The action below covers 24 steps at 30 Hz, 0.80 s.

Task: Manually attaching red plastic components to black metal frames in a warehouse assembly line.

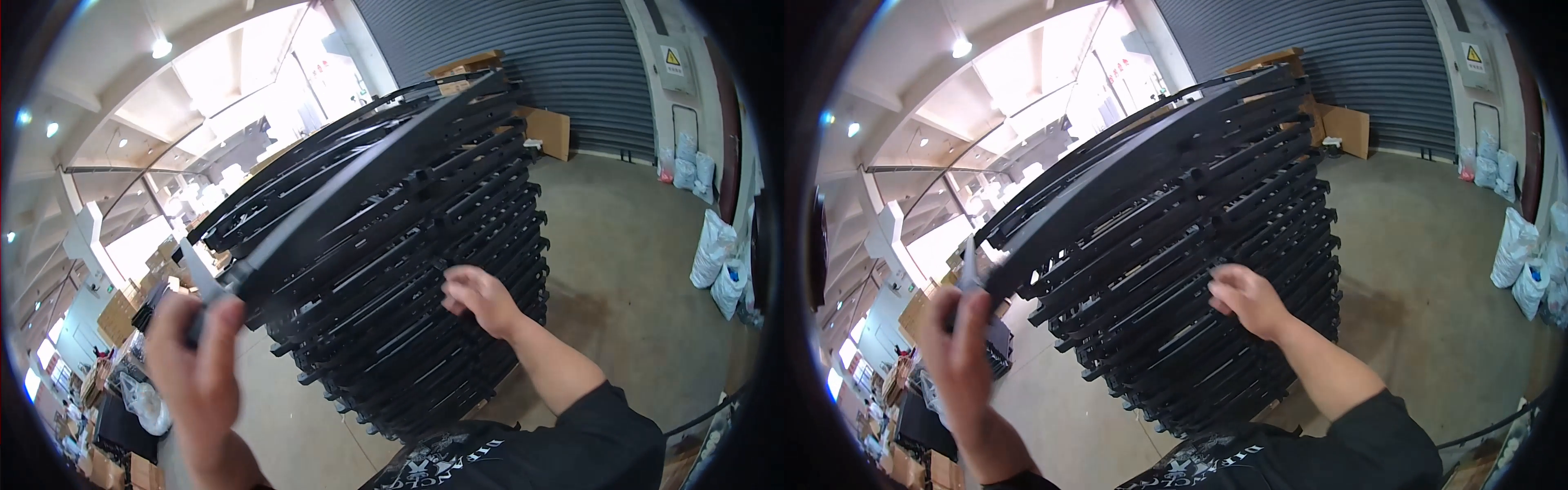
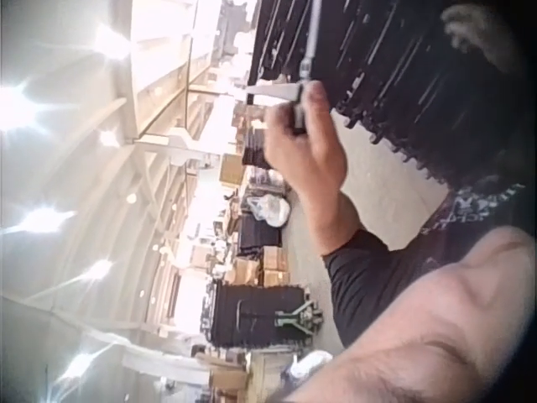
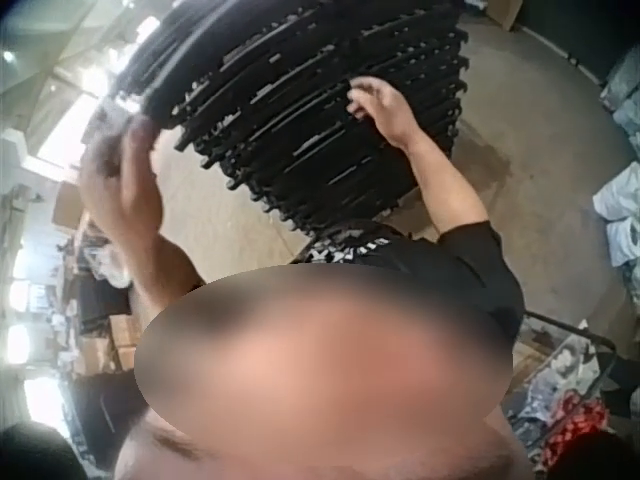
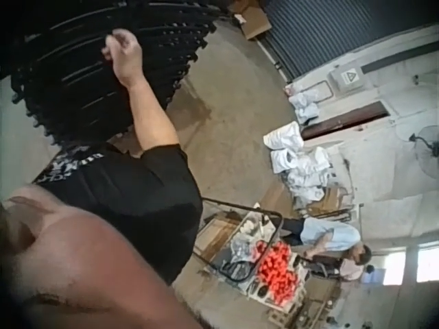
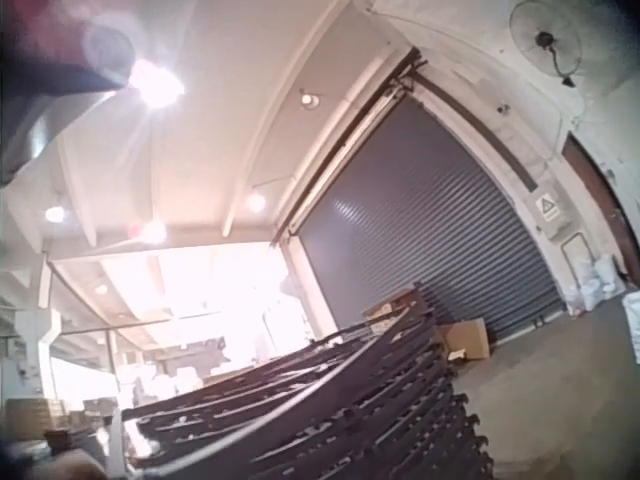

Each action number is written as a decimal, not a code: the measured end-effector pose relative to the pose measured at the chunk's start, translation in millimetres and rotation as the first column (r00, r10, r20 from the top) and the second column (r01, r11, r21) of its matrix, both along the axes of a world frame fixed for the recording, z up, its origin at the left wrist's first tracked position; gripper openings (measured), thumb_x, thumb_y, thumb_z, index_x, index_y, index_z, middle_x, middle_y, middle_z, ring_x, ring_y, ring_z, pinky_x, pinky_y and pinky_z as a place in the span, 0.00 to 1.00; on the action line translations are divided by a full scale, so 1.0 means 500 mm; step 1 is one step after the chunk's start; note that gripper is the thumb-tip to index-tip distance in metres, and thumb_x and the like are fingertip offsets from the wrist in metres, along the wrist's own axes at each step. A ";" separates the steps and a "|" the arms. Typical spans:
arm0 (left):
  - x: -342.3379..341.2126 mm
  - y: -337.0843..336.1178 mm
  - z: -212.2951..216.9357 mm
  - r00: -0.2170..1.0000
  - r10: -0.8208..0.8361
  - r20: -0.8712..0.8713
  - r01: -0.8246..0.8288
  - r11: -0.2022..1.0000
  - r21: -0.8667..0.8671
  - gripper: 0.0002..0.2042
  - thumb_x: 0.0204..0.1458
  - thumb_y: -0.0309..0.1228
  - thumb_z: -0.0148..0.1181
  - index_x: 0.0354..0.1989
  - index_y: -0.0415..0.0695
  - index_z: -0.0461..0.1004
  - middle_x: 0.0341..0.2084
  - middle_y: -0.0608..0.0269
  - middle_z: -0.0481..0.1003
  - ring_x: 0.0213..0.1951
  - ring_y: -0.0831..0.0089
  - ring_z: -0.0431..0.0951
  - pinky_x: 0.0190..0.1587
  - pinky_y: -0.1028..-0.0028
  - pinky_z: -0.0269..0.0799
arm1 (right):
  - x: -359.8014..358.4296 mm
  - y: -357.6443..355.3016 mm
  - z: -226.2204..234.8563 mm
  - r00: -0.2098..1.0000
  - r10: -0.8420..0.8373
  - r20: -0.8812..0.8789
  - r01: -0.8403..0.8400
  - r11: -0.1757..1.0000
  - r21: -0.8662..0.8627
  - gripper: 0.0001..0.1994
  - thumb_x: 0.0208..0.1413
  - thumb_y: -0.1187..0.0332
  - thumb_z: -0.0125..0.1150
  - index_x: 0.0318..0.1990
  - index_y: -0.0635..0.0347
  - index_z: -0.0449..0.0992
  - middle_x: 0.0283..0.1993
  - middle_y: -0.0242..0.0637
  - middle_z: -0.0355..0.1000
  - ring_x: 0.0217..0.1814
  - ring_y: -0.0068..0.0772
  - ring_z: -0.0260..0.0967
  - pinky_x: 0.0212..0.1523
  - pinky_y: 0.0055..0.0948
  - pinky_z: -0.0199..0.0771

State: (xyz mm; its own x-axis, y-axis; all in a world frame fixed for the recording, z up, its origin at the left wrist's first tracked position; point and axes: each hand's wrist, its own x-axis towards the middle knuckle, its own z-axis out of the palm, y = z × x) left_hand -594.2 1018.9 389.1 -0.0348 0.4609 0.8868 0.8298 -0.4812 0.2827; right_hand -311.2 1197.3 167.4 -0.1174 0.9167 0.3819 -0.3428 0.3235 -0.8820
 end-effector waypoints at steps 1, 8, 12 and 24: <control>0.018 0.002 -0.037 0.997 0.047 -0.060 -0.049 0.998 -0.039 0.13 0.53 0.33 0.69 0.26 0.38 0.72 0.19 0.63 0.66 0.22 0.75 0.61 0.27 0.72 0.57 | -0.023 0.014 0.050 0.976 0.082 -0.202 -0.063 0.993 0.099 0.21 0.66 0.60 0.62 0.57 0.66 0.70 0.43 0.37 0.73 0.45 0.28 0.75 0.46 0.31 0.78; -0.018 0.049 -0.323 0.967 0.162 -0.195 -0.179 0.981 -0.069 0.17 0.51 0.39 0.71 0.34 0.39 0.71 0.23 0.50 0.70 0.25 0.50 0.71 0.29 0.59 0.66 | -0.190 0.036 0.231 0.797 0.016 -0.604 -0.169 0.966 -0.197 0.11 0.60 0.66 0.64 0.42 0.57 0.66 0.35 0.35 0.66 0.34 0.33 0.72 0.32 0.41 0.78; -0.053 0.085 -0.375 0.943 0.167 -0.286 -0.227 0.956 -0.188 0.18 0.49 0.42 0.72 0.30 0.40 0.72 0.26 0.53 0.73 0.31 0.53 0.74 0.35 0.55 0.67 | -0.190 0.129 0.110 0.839 -0.012 -0.544 -0.165 0.947 -0.275 0.05 0.58 0.73 0.54 0.34 0.52 0.64 0.26 0.30 0.60 0.25 0.28 0.62 0.26 0.37 0.71; -0.578 0.450 0.031 0.855 0.509 -0.095 -0.513 0.858 -0.020 0.33 0.54 0.51 0.64 0.58 0.34 0.72 0.48 0.43 0.77 0.49 0.51 0.78 0.55 0.59 0.70 | -0.221 0.199 0.018 0.800 -0.037 -0.598 -0.176 0.940 -0.294 0.07 0.58 0.75 0.46 0.30 0.49 0.61 0.21 0.28 0.56 0.19 0.25 0.57 0.19 0.32 0.62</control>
State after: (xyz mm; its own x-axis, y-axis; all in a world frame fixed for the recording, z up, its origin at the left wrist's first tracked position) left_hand -883.4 1244.0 404.7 -0.2029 0.4361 0.8767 0.9769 0.0285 0.2120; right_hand -421.7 1296.7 176.7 -0.0367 0.9956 0.0858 -0.8368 0.0163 -0.5473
